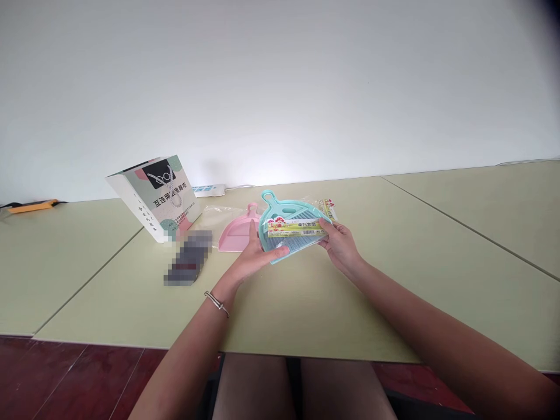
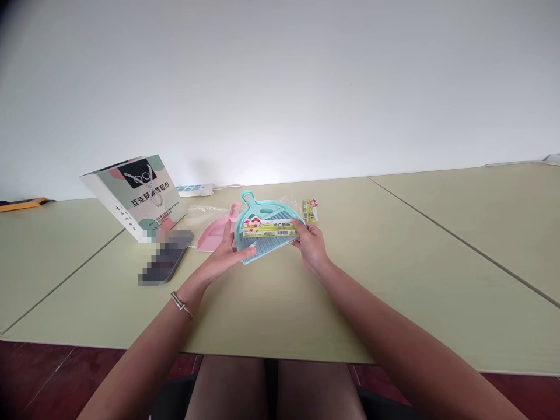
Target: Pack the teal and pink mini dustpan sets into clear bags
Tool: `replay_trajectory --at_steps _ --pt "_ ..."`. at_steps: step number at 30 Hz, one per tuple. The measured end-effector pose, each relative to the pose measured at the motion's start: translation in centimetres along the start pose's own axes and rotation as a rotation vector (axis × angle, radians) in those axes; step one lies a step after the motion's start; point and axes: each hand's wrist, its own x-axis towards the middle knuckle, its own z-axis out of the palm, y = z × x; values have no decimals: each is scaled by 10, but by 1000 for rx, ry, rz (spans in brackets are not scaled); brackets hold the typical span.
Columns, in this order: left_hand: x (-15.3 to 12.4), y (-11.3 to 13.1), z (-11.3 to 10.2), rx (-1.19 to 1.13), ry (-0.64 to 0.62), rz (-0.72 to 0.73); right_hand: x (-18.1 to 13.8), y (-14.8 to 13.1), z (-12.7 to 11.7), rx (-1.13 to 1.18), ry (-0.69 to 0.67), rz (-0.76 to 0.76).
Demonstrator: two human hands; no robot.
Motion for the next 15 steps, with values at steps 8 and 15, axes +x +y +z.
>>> replay_trajectory --at_steps 8,15 --pt "10 -10 -6 82 137 19 8 -17 -10 -75 -140 116" --pt "14 -16 -8 178 202 118 2 -21 -8 -402 -249 42"
